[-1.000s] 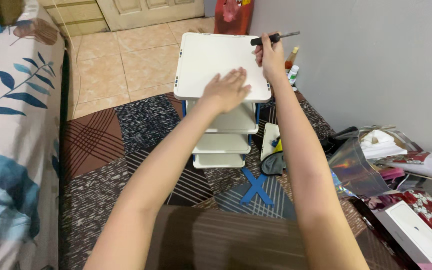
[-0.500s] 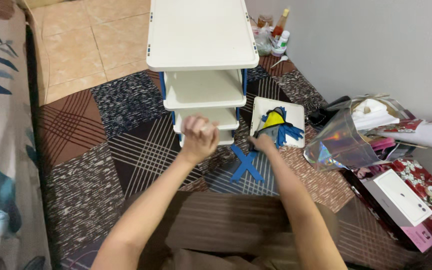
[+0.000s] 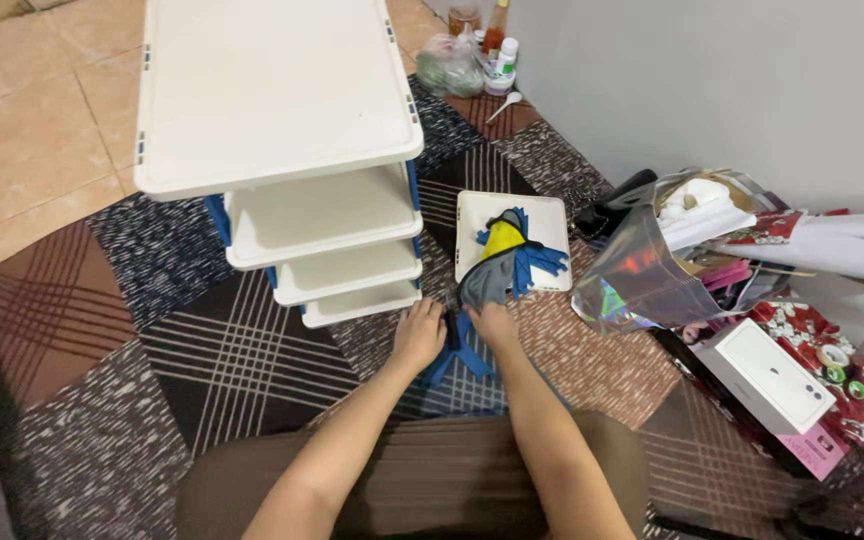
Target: The person assembles a small plastic shelving unit by attaching blue cross-brace supports to white shelves using a screwdriver. They wipe the shelves with a cloth, position the braces, and tighten screws to secure the structure.
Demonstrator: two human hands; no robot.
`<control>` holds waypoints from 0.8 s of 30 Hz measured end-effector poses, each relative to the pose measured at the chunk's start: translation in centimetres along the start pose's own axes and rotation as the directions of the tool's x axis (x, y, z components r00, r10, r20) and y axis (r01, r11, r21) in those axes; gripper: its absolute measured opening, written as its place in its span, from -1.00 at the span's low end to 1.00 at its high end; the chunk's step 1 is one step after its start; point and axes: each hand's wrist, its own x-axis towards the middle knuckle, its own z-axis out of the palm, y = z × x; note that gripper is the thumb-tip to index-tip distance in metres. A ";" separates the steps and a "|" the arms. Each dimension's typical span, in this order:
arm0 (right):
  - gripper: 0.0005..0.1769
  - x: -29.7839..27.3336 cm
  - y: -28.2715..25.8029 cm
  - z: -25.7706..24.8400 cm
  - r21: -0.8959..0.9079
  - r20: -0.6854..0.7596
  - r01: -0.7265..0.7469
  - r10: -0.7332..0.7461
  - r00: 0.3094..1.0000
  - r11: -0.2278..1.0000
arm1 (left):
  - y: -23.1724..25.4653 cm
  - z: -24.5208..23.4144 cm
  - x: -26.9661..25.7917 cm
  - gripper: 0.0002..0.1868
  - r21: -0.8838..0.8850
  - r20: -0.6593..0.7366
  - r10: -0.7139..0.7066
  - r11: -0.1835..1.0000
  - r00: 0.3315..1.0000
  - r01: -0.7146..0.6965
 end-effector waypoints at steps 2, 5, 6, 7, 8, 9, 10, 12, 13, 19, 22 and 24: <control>-0.37 0.5 0.2 -0.5 0.126 -0.227 -0.015 0.044 0.973 0.992 | -0.4 2.8 1.2 -0.77 -0.046 0.007 -0.065 0.997 0.998 0.065; -0.23 1.0 0.9 -0.8 0.070 -0.648 0.039 0.016 0.761 0.997 | -1.3 6.7 2.7 -0.79 -0.143 -0.006 -0.166 0.976 0.986 0.163; -0.13 1.3 1.2 -0.8 0.003 -0.772 0.051 -0.030 0.635 0.999 | -1.5 7.9 3.0 -0.79 -0.189 -0.031 -0.199 0.963 0.980 0.190; -0.25 1.8 1.4 -1.0 0.102 -0.634 0.040 0.034 0.773 0.994 | -1.6 8.9 3.4 -0.79 -0.234 -0.058 -0.234 0.948 0.971 0.215; -0.37 2.4 1.7 -1.4 0.197 -0.466 0.011 0.083 0.881 0.980 | -1.7 9.7 3.9 -0.77 -0.294 -0.054 -0.288 0.920 0.956 0.260; -0.49 2.8 1.9 -1.7 0.282 -0.277 -0.033 0.114 0.954 0.959 | -1.6 10.2 4.5 -0.74 -0.353 -0.048 -0.342 0.885 0.939 0.304; -0.50 3.2 1.8 -2.0 0.340 -0.308 0.001 0.110 0.945 0.940 | -1.6 10.5 4.9 -0.72 -0.409 -0.038 -0.395 0.844 0.918 0.346; -0.54 4.2 1.6 -3.0 0.444 -0.370 0.075 0.106 0.923 0.893 | -1.6 10.8 5.9 -0.63 -0.457 0.038 -0.501 0.761 0.865 0.461; -0.58 4.7 1.3 -3.6 0.619 -0.293 0.127 0.078 0.953 0.775 | -1.4 10.3 6.8 -0.58 -0.475 0.077 -0.548 0.715 0.833 0.514; -0.65 2.1 -1.2 -11.7 0.937 -0.157 0.159 -0.032 0.987 0.310 | 3.8 5.6 13.7 -0.39 -0.821 0.171 -0.332 0.474 0.928 0.320; -0.46 -0.7 -1.8 -16.6 0.912 -0.279 0.292 -0.084 0.957 0.288 | 6.4 3.6 16.8 -0.37 -0.425 -0.131 -0.286 0.881 0.949 0.207; -0.19 -2.2 -1.4 -19.5 0.875 -0.228 0.308 -0.244 0.943 0.374 | 7.4 2.9 19.3 -0.39 -0.529 0.016 -0.286 0.811 0.958 0.251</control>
